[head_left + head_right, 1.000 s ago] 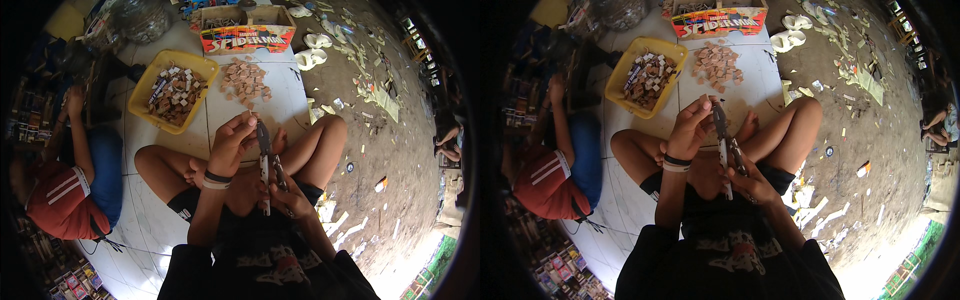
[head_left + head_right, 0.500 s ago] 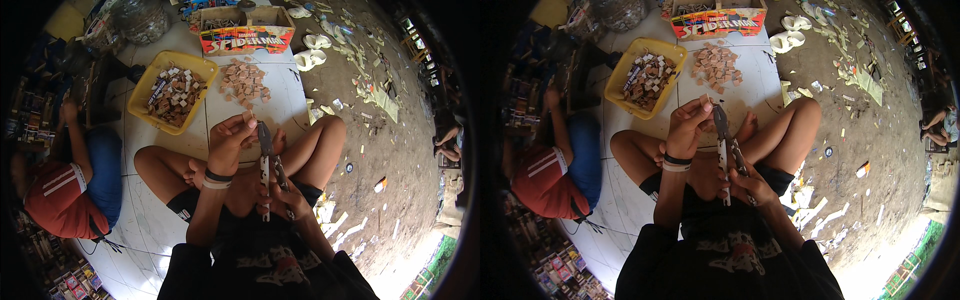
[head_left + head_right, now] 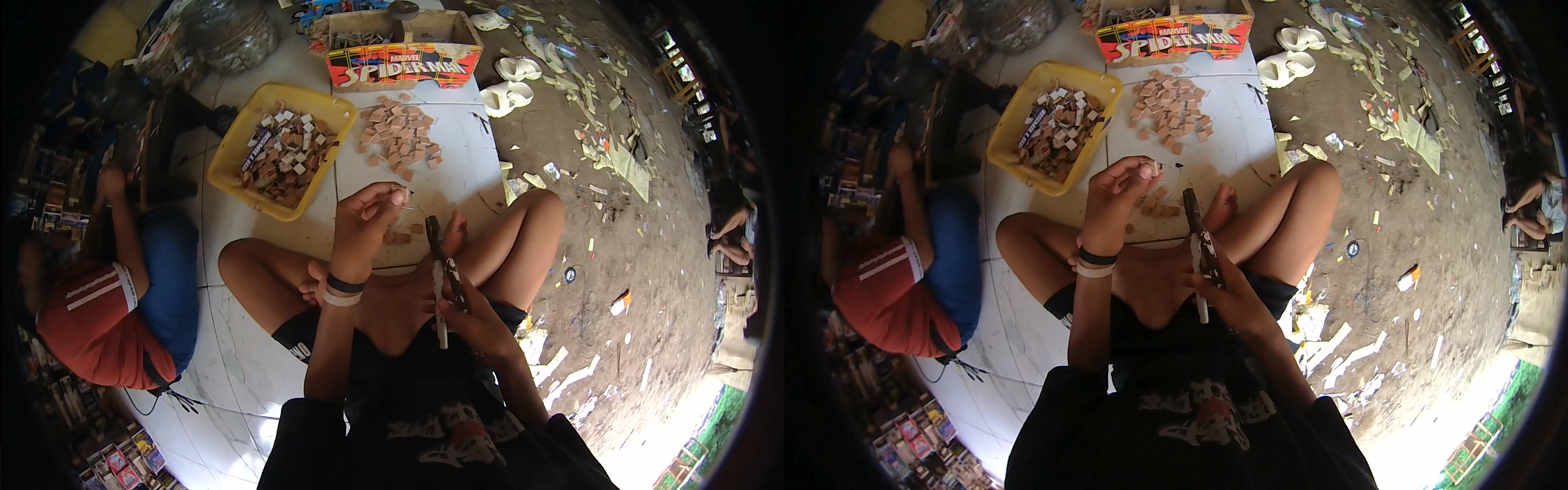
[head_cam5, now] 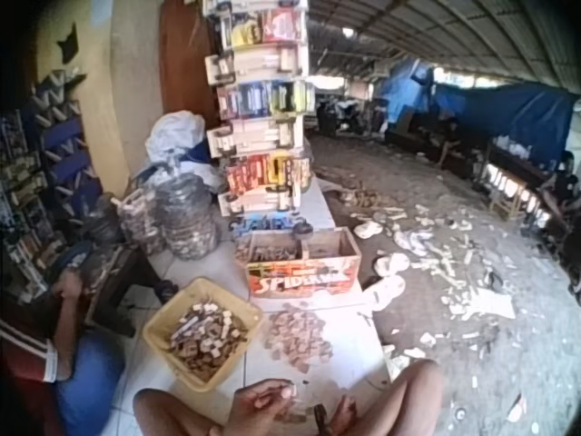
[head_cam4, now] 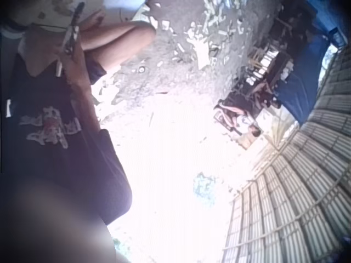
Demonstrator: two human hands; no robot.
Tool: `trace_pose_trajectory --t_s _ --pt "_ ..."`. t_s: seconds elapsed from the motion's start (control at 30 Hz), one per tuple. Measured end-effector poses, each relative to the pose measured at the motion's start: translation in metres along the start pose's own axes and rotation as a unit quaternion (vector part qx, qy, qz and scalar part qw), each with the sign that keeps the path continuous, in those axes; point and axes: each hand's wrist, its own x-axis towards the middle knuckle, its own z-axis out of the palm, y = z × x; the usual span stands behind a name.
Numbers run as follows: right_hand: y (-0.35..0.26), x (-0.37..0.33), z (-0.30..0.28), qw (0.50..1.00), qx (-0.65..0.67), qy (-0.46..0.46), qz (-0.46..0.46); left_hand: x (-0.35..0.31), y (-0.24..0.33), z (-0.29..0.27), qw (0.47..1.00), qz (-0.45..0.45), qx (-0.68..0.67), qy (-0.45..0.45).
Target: The person sits cross-legged on the floor and uses a knife to cut small rectangular wooden blocks into smaller pieces. The cut pieces are placed into a yellow plastic container, while wood shavings accumulate on the floor.
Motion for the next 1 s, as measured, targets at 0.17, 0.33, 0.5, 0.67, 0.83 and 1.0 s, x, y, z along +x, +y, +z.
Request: trace_pose_trajectory --t_s 0.17,0.33,0.5,0.67,0.83,1.0 --pt "-0.012 -0.004 0.0 0.997 0.069 -0.034 0.006 -0.007 -0.008 0.007 0.999 -0.027 0.041 -0.003" --pt "-0.023 -0.004 0.004 0.994 0.098 -0.049 0.014 -0.008 -0.011 0.01 0.999 -0.008 0.033 -0.006" --pt "-0.025 -0.006 0.007 0.994 0.1 -0.038 0.019 -0.012 -0.01 0.012 0.999 -0.011 0.038 0.002" --pt "-0.023 -0.006 0.006 0.994 0.099 -0.041 0.02 -0.015 -0.008 0.014 0.999 -0.013 0.04 0.005" --pt "-0.022 -0.006 0.006 0.996 0.084 -0.031 0.019 -0.015 -0.009 0.013 0.999 -0.006 0.041 0.006" --pt "-0.023 -0.005 0.006 0.995 0.089 -0.032 0.023 -0.014 -0.01 0.012 0.999 0.016 0.049 -0.004"
